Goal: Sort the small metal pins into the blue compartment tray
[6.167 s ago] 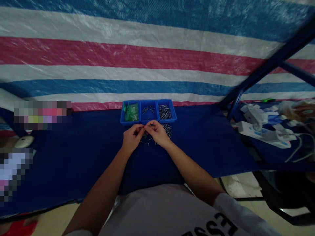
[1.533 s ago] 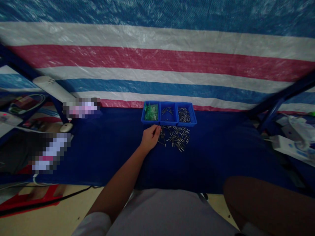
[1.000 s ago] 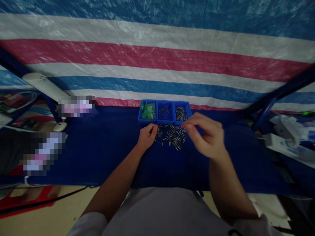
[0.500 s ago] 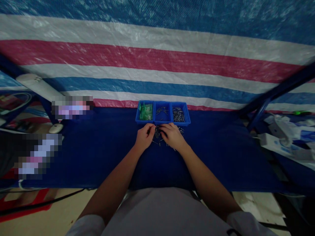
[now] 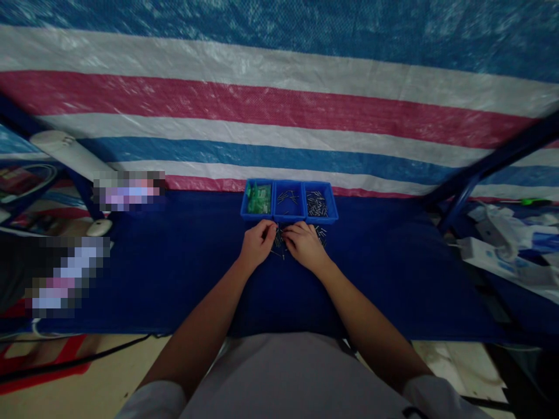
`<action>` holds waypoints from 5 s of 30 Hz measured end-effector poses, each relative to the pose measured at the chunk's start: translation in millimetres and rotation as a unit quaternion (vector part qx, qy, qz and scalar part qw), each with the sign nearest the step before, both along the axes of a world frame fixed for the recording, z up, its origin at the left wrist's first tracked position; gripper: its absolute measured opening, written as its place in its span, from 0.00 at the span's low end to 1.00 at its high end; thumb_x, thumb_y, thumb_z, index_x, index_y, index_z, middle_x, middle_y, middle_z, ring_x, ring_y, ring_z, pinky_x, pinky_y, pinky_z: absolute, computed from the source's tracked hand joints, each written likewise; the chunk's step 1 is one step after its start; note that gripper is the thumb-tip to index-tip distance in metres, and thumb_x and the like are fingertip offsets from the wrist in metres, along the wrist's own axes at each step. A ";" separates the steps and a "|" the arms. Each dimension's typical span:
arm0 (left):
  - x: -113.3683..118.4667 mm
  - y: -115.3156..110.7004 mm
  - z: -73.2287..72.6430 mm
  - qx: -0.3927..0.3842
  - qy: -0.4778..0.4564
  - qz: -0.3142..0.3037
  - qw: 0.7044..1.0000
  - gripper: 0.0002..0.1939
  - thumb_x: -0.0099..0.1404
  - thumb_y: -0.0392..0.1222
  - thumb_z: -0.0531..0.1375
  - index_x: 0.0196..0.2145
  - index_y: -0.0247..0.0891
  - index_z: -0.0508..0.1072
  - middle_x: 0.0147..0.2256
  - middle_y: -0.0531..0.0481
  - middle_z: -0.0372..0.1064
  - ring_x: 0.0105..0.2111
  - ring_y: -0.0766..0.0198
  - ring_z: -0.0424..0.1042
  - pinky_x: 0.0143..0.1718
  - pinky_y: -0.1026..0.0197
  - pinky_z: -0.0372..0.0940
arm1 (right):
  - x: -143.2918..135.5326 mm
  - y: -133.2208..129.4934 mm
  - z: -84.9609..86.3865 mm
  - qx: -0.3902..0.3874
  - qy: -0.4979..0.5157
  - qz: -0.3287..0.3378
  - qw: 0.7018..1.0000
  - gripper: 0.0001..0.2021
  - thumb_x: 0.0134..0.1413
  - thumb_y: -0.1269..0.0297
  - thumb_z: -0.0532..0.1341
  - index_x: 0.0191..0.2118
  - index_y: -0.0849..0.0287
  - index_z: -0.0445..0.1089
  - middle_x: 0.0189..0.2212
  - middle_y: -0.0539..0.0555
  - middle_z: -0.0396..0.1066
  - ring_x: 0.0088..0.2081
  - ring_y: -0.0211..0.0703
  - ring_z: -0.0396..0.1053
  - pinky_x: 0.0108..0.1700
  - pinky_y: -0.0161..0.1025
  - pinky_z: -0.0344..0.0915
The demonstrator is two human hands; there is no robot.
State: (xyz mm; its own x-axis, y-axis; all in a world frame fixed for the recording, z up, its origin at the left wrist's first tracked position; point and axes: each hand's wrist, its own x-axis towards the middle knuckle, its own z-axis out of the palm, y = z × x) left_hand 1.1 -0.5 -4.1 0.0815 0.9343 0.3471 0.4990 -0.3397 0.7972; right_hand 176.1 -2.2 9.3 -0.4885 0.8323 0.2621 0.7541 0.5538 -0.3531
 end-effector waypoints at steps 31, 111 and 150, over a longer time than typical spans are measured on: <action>2.7 -1.8 3.2 0.003 -0.010 -0.048 0.999 0.09 0.66 0.45 0.56 0.36 0.38 0.73 0.21 0.57 0.62 0.19 0.72 0.61 0.24 0.68 0.57 | -8.8 2.2 -7.9 -0.234 0.535 -0.113 0.804 0.15 0.48 0.53 0.66 0.37 0.58 0.74 0.28 0.54 0.76 0.31 0.43 0.74 0.37 0.42 0.73; 1.6 3.4 -2.3 0.003 -0.012 -0.026 1.000 0.10 0.66 0.46 0.57 0.40 0.39 0.73 0.19 0.59 0.62 0.19 0.71 0.61 0.24 0.68 0.57 | -5.9 3.9 -13.6 -0.178 0.479 -0.118 0.851 0.11 0.49 0.59 0.65 0.37 0.58 0.76 0.31 0.54 0.77 0.31 0.42 0.73 0.35 0.39 0.70; 0.8 2.6 1.7 -0.019 -0.006 -0.026 0.999 0.11 0.67 0.47 0.55 0.39 0.38 0.72 0.22 0.57 0.64 0.21 0.70 0.63 0.25 0.67 0.58 | -6.4 5.1 -13.6 -0.186 0.474 -0.124 0.852 0.11 0.49 0.58 0.65 0.36 0.58 0.77 0.31 0.54 0.77 0.30 0.42 0.73 0.35 0.39 0.69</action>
